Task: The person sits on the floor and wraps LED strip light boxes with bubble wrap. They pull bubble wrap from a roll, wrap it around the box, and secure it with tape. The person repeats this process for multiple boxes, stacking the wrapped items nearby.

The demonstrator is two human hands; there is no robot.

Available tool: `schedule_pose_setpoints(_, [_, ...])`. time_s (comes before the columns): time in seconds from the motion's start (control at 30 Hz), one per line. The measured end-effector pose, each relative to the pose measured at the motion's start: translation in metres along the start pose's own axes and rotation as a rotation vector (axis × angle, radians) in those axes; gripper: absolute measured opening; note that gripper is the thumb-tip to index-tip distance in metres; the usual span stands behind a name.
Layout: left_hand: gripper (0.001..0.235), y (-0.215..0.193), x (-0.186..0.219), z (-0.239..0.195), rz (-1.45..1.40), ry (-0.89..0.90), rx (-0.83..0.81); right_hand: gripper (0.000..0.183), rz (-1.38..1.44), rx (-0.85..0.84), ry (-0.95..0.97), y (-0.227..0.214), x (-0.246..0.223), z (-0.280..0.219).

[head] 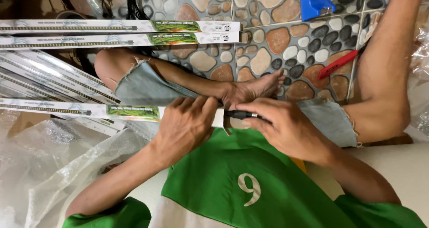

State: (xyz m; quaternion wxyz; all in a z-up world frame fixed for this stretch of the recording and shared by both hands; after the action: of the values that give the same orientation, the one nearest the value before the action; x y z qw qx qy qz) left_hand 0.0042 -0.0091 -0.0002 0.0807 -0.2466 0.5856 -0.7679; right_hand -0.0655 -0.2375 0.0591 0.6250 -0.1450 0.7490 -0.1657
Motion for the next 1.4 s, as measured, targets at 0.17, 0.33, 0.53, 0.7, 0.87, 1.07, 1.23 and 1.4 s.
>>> schedule_pose_setpoints(0.17, [0.041,0.001,0.001,0.002,0.017,-0.023,0.022,0.026,-0.137,0.06,-0.254,0.005,0.011,-0.012])
schedule_pose_setpoints(0.33, [0.033,-0.003,0.022,-0.006,-0.112,0.016,-0.03,0.01,0.085,0.036,-0.332,0.034,0.033,-0.02])
schedule_pose_setpoints(0.53, [0.033,-0.007,0.033,-0.019,-0.149,0.025,-0.056,0.008,-0.135,0.16,-0.458,0.041,0.034,-0.016])
schedule_pose_setpoints(0.7, [0.025,0.002,0.05,-0.024,-0.235,0.067,-0.137,0.015,0.041,-0.031,-0.428,0.069,0.048,-0.032])
schedule_pose_setpoints(0.87, [0.056,-0.002,0.031,-0.012,-0.229,0.044,-0.157,0.032,0.153,0.028,-0.219,0.058,0.049,-0.015])
schedule_pose_setpoints(1.07, [0.066,-0.024,0.015,0.021,-0.372,-0.132,-0.014,0.052,0.381,0.175,0.031,0.043,0.062,-0.036])
schedule_pose_setpoints(1.23, [0.055,-0.025,0.018,0.027,-0.371,-0.182,0.083,0.06,0.102,0.205,-0.536,0.051,0.079,-0.044])
schedule_pose_setpoints(1.4, [0.045,-0.003,0.024,0.027,-0.253,-0.172,0.091,0.033,0.211,0.211,-0.41,0.027,0.088,-0.029])
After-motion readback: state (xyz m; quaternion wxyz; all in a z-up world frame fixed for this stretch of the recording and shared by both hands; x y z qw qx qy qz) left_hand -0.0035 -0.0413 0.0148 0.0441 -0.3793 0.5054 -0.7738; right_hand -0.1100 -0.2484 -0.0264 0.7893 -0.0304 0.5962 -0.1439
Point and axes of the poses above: each hand's wrist, its own z-axis towards the middle knuckle, its own y-axis out of the palm, x = y × z, the point moved 1 cm from there along z, towards the middle knuckle, and after that the axes turned 13 degrees about x, right-handed, at the moved point
